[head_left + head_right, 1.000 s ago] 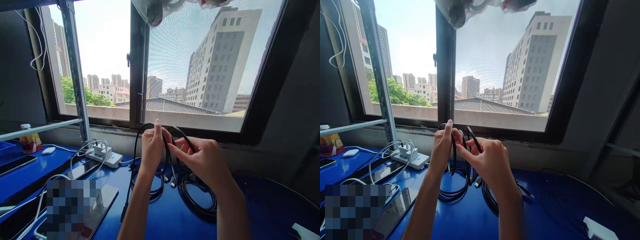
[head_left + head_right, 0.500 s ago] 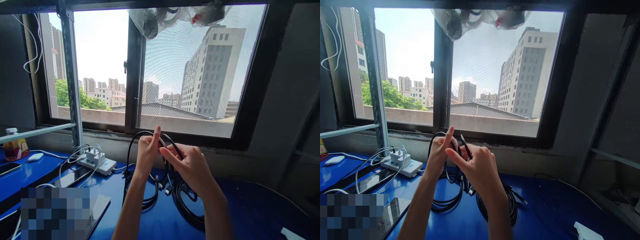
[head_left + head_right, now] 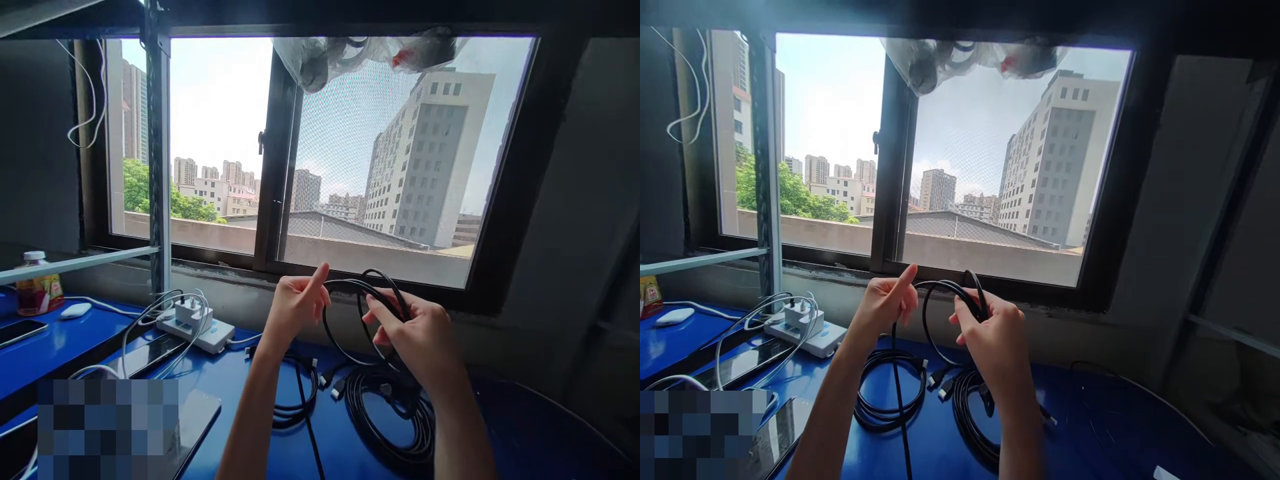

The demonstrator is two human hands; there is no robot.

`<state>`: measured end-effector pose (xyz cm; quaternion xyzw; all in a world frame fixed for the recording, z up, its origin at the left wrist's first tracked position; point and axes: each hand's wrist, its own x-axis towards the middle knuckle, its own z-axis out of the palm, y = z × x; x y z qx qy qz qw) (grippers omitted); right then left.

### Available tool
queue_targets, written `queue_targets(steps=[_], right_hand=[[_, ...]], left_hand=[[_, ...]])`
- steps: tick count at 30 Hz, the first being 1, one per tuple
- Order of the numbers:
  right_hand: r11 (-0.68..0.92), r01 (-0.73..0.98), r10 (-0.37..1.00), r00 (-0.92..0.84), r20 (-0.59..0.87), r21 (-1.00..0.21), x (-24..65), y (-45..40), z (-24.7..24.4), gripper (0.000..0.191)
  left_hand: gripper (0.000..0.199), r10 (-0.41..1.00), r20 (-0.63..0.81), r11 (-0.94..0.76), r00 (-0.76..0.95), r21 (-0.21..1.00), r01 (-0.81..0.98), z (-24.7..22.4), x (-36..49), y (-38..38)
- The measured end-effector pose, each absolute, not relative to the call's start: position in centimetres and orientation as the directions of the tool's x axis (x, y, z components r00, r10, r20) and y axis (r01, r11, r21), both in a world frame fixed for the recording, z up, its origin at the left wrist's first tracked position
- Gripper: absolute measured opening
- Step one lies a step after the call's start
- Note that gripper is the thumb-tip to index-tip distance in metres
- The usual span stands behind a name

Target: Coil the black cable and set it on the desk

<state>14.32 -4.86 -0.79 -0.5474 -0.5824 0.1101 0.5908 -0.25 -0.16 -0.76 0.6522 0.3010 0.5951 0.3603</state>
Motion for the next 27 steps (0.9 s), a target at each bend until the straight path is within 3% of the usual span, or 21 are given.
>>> queue_targets(steps=[5, 8, 14, 17, 21, 24, 27], right_hand=[[0.374, 0.447, 0.655, 0.493, 0.573, -0.812, 15.5, -5.3, -0.4, 0.048], [0.373, 0.477, 0.58, 0.549, 0.602, -0.795, 15.4, -6.0, 0.0, 0.043], [0.533, 0.439, 0.472, 0.556, 0.684, -0.724, 14.4, -6.7, -0.2, 0.038], [0.588, 0.375, 0.577, 0.426, 0.697, -0.716, 13.9, -7.2, -0.2, 0.035], [0.521, 0.343, 0.755, 0.242, 0.61, -0.781, 13.0, -8.7, -0.1, 0.024], [0.499, 0.329, 0.8, 0.181, 0.572, -0.802, 12.6, -9.5, -0.1, 0.017], [0.497, 0.321, 0.821, 0.126, 0.556, -0.806, 12.6, -9.5, -0.1, 0.017]], left_hand=[[0.046, 0.64, 0.71, -0.752, -0.294, 0.658, -0.046, -0.6, -0.8, -0.2], [0.047, 0.56, 0.727, -0.796, -0.397, 0.606, -0.012, -0.8, -0.8, 0.2], [0.029, 0.602, 0.782, -0.777, -0.164, 0.62, 0.105, -1.3, -0.3, 1.0], [0.052, 0.666, 0.746, -0.746, 0.027, 0.664, 0.053, -1.7, 0.5, 1.2], [0.053, 0.686, 0.703, -0.716, 0.186, 0.698, 0.006, -2.3, 1.7, 1.5], [0.04, 0.693, 0.691, -0.704, 0.205, 0.71, -0.014, -2.4, 2.2, 1.8], [0.03, 0.692, 0.716, -0.719, 0.09, 0.695, -0.001, -2.3, 2.3, 1.9]])
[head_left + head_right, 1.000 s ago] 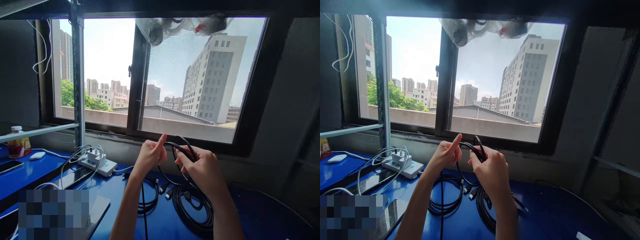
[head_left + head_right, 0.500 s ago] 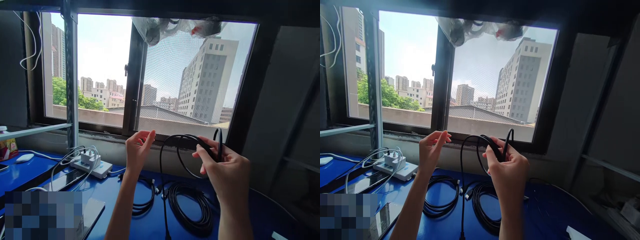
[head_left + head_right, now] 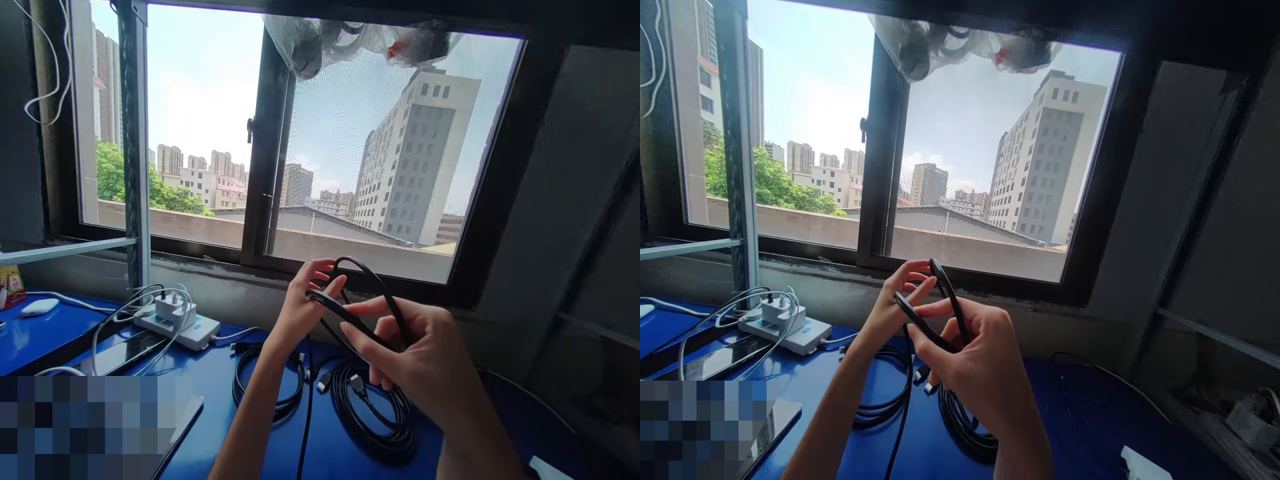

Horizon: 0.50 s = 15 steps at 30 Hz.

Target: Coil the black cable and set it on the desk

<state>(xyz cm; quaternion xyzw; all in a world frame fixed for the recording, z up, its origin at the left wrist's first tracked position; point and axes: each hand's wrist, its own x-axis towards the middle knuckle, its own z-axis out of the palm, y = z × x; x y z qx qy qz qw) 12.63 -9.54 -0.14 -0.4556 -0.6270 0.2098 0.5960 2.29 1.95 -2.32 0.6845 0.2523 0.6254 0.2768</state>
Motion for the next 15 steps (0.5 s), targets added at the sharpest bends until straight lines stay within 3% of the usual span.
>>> queue_targets(steps=[5, 10, 15], right_hand=[[0.551, 0.391, 0.759, 0.132, 0.637, -0.738, 13.2, -8.6, -0.2, 0.023], [0.546, 0.513, 0.672, 0.205, 0.712, -0.662, 14.1, -6.9, -0.3, 0.026], [0.484, 0.639, 0.624, 0.227, 0.748, -0.597, 14.3, -5.2, -0.7, 0.03]], left_hand=[[0.024, 0.673, 0.74, -0.739, 0.007, 0.673, 0.029, -2.1, 1.9, 1.9], [0.042, 0.715, 0.697, -0.698, -0.062, 0.716, 0.0, -1.9, 1.5, 1.6], [0.045, 0.668, 0.71, -0.672, -0.221, 0.704, 0.231, -1.3, 1.3, 0.4]])
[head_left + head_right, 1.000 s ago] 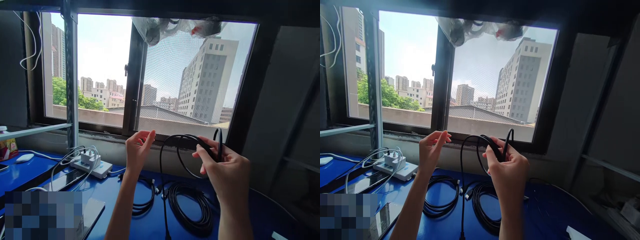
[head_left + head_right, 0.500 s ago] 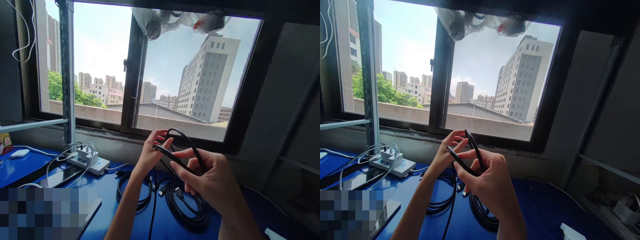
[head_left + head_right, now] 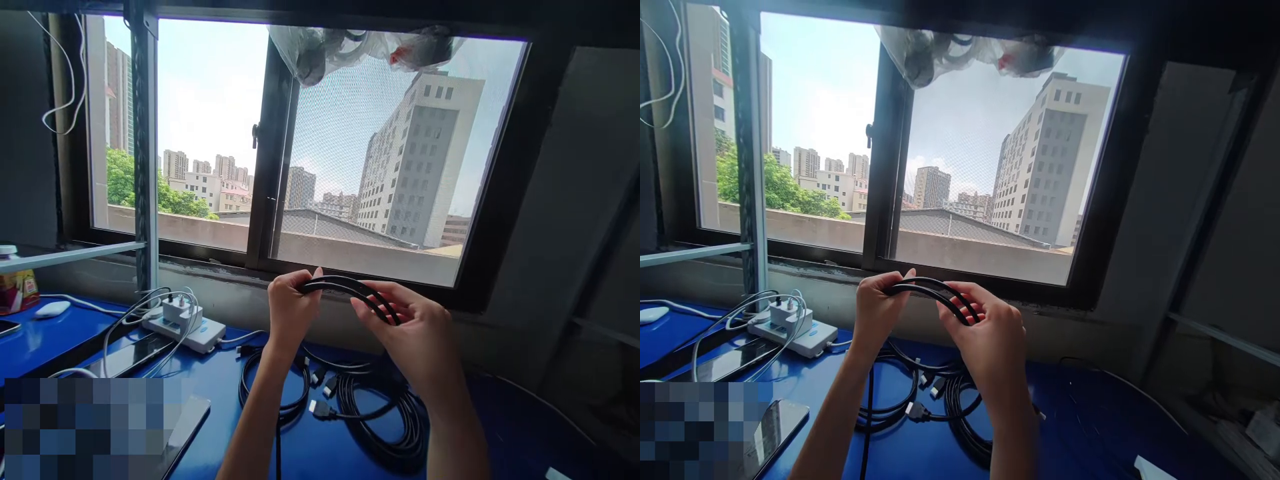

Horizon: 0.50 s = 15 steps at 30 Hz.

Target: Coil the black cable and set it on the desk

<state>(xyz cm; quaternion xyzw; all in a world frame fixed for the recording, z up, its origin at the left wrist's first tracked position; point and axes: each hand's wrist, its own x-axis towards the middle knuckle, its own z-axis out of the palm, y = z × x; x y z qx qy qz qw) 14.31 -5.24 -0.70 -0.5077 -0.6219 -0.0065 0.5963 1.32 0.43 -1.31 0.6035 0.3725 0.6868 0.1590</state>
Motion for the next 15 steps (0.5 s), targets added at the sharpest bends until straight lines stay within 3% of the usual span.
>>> queue_targets(steps=[4, 7, 11, 15], right_hand=[[0.593, 0.58, 0.631, 0.096, 0.77, -0.559, 13.5, -5.1, -0.8, 0.026], [0.611, 0.5, 0.688, 0.048, 0.724, -0.614, 13.4, -5.1, -0.9, 0.028], [0.537, 0.432, 0.749, 0.15, 0.645, -0.725, 14.4, -4.5, -1.3, 0.038], [0.55, 0.372, 0.68, 0.32, 0.659, -0.748, 15.2, -4.2, -1.3, 0.042]], left_hand=[[0.044, 0.643, 0.73, -0.624, -0.233, 0.675, 0.393, -1.0, 1.7, -0.9], [0.044, 0.639, 0.736, -0.617, -0.223, 0.664, 0.423, -1.0, 2.0, -1.4], [0.042, 0.675, 0.715, -0.591, -0.182, 0.671, 0.448, -1.1, 2.4, -1.2], [0.041, 0.743, 0.657, -0.589, -0.124, 0.731, 0.346, -1.3, 2.5, -0.7]])
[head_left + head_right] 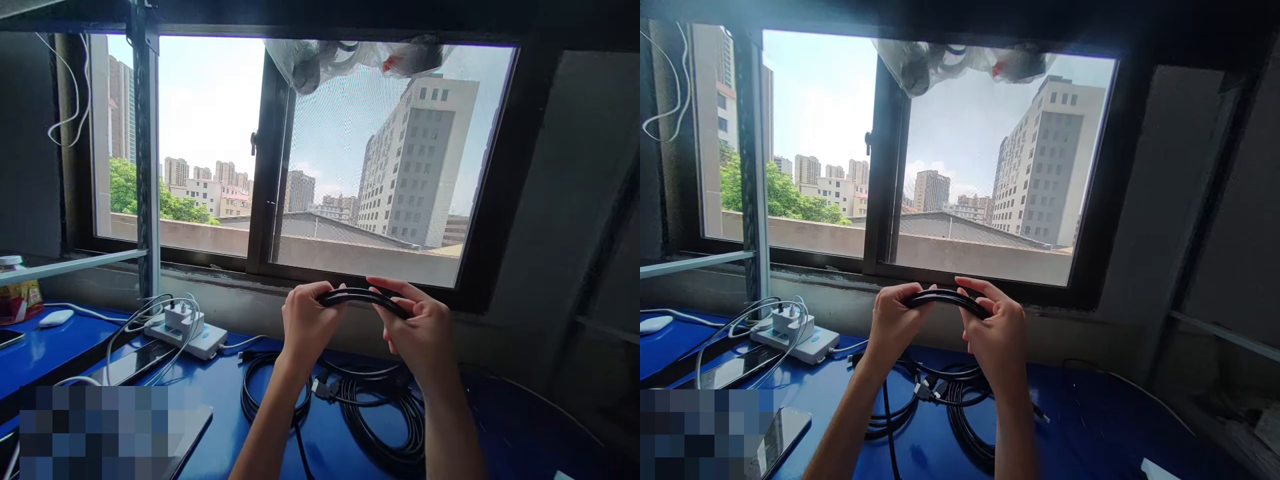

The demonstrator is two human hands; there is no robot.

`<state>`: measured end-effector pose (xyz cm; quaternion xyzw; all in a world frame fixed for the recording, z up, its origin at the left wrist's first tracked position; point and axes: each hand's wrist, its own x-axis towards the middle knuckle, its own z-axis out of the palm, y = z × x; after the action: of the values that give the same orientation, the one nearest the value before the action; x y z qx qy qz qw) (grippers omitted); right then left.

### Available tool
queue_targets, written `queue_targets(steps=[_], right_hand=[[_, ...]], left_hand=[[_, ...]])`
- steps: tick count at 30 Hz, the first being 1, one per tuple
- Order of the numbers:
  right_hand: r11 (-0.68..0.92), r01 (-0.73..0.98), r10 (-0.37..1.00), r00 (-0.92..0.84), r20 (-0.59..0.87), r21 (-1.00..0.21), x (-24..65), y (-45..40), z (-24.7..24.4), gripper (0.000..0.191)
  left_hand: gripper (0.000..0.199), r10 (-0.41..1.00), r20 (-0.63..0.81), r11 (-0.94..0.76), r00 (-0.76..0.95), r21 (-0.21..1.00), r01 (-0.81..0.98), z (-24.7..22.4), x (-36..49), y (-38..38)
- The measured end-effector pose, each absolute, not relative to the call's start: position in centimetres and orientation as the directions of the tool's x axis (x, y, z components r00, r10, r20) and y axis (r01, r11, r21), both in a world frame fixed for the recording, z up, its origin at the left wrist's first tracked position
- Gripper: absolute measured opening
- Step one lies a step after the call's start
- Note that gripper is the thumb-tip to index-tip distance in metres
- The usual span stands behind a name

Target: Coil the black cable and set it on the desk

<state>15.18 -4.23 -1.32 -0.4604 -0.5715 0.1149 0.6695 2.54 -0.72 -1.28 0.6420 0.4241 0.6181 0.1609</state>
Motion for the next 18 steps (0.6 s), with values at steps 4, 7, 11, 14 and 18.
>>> queue_targets(steps=[4, 7, 11, 14, 18], right_hand=[[0.625, 0.227, 0.565, 0.528, 0.634, -0.747, 15.3, -4.7, -0.8, 0.04], [0.694, 0.129, 0.497, 0.626, 0.601, -0.708, 15.0, -5.0, -0.5, 0.04], [0.768, 0.032, 0.452, 0.68, 0.578, -0.64, 14.2, -4.9, -0.3, 0.038], [0.752, 0.026, 0.496, 0.636, 0.591, -0.659, 13.9, -4.7, -0.5, 0.039], [0.612, 0.244, 0.578, 0.511, 0.636, -0.752, 14.4, -4.1, -0.8, 0.04]], left_hand=[[0.033, 0.826, 0.552, -0.528, -0.112, 0.828, 0.187, -1.6, 2.6, -0.1], [0.025, 0.867, 0.479, -0.469, -0.135, 0.877, 0.103, -1.8, 2.9, 0.4], [0.029, 0.867, 0.482, -0.491, -0.125, 0.869, -0.055, -2.0, 3.5, 0.9], [0.038, 0.869, 0.489, -0.494, -0.071, 0.856, -0.155, -2.1, 3.6, 1.2], [0.046, 0.889, 0.456, -0.453, -0.038, 0.864, -0.221, -2.1, 2.7, 1.5]])
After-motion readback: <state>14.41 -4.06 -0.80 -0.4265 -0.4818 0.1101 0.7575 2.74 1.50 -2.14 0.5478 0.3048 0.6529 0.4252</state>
